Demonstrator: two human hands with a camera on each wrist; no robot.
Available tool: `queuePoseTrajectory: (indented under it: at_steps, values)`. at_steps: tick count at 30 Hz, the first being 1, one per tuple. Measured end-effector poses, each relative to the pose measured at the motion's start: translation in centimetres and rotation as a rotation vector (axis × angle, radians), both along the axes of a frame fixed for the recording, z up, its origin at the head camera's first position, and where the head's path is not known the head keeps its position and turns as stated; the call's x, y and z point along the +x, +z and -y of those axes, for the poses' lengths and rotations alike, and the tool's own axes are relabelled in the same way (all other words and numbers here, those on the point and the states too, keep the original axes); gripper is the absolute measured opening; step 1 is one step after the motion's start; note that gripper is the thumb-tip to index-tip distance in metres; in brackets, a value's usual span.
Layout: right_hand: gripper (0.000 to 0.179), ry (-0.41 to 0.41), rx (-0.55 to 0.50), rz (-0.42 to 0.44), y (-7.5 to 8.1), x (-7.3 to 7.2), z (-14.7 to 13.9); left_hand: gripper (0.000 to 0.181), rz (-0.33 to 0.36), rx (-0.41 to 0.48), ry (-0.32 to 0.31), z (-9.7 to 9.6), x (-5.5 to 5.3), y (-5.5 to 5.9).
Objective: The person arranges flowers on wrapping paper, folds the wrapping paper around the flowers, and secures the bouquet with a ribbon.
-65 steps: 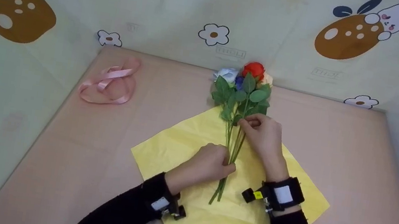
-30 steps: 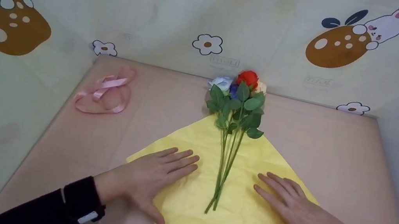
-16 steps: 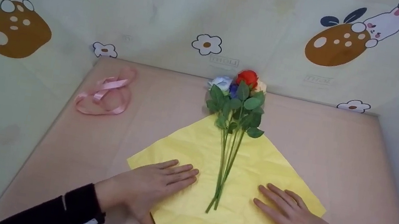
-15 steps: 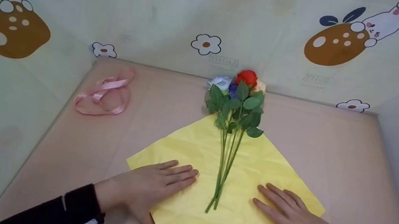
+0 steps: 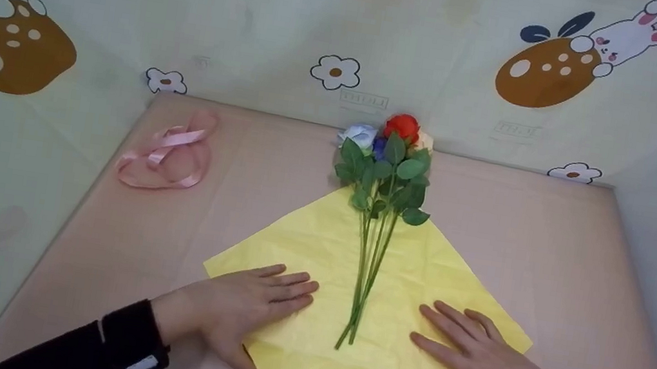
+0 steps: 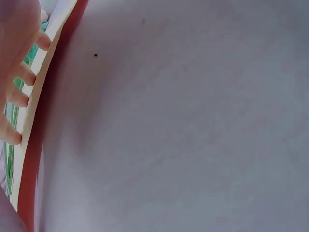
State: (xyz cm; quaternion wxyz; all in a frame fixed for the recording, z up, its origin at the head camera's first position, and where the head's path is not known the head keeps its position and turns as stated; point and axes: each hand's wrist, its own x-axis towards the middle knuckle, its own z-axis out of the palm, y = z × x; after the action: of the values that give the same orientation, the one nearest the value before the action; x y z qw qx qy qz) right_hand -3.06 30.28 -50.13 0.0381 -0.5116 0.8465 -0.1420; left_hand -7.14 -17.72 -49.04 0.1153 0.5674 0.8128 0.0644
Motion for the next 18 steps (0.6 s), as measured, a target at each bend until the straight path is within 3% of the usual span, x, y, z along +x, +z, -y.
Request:
queuePoseTrajectory:
  at_steps: [4,10,18]
  values:
    - [0.13,0.003,0.0,0.001,0.1,-0.1,0.0,0.119,0.05,0.013,0.02,0.4,-0.4,0.3]
    - [0.123,0.002,0.03,-0.007,0.3,-0.4,-0.1,0.098,0.049,0.025,0.034,0.8,-0.5,0.0]
    - [0.088,0.069,-0.037,-0.101,0.0,-1.4,-0.6,0.07,0.055,0.129,0.061,0.7,-0.4,-0.2]
